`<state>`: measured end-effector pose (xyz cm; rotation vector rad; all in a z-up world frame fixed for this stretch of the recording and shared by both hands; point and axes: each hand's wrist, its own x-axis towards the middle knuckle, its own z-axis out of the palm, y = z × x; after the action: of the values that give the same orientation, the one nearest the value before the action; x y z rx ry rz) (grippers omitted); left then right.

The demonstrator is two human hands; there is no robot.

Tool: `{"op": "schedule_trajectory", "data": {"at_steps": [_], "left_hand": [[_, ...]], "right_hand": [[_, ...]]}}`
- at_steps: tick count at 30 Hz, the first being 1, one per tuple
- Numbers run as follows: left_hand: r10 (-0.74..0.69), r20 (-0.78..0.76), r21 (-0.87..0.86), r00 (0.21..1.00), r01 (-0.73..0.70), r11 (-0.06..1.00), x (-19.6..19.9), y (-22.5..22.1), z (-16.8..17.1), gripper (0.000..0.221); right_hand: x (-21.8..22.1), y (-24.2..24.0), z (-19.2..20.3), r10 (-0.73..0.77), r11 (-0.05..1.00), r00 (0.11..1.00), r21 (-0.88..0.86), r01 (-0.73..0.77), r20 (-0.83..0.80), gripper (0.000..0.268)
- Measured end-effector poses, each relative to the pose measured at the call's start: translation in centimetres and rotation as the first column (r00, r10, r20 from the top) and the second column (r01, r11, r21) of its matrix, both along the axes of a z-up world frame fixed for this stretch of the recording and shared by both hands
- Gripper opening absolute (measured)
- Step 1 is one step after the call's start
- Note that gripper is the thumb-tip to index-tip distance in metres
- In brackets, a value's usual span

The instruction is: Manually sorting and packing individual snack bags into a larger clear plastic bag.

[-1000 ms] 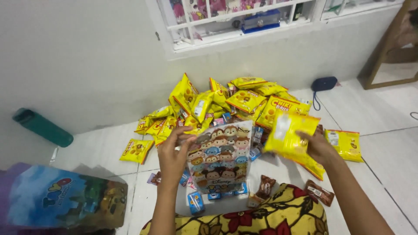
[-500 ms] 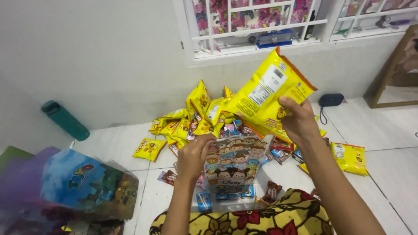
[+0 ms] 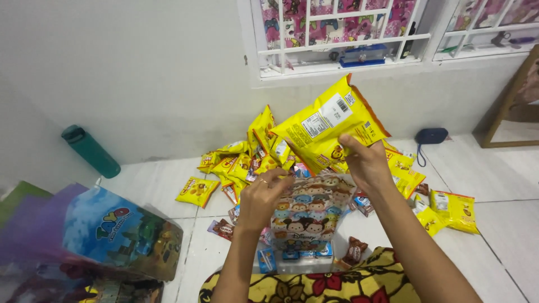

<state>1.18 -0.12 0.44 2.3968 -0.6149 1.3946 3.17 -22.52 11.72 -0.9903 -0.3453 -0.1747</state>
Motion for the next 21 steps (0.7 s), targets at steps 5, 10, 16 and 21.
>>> {"op": "schedule_trajectory", "data": {"at_steps": [5, 10, 16, 21], "left_hand": [[-0.009, 0.098, 0.094, 0.995, 0.000, 0.996, -0.2, 0.3, 0.7, 0.012], [-0.066, 0.091, 0.114, 0.994, 0.056, 0.992, -0.8, 0.2, 2.1, 0.014], [-0.110, 0.038, 0.116, 0.993, 0.105, 0.988, -1.1, -0.1, 3.0, 0.013], [-0.110, -0.022, 0.073, 0.994, 0.111, 0.991, -1.2, -0.3, 3.2, 0.012]], "right_hand": [[0.4, -0.1, -0.3, -0.016, 1.000, 0.999, -0.008, 0.016, 0.032, 0.046], [1.2, -0.8, -0.9, -0.008, 1.000, 0.999, -0.002, 0.008, 0.036, 0.048], [3.4, -2.4, -3.1, 0.008, 0.999, 1.000, -0.043, -0.007, 0.030, 0.050], [3.0, -3.7, -2.6, 0.037, 0.984, 0.999, -0.176, -0.034, 0.011, 0.048]]}}
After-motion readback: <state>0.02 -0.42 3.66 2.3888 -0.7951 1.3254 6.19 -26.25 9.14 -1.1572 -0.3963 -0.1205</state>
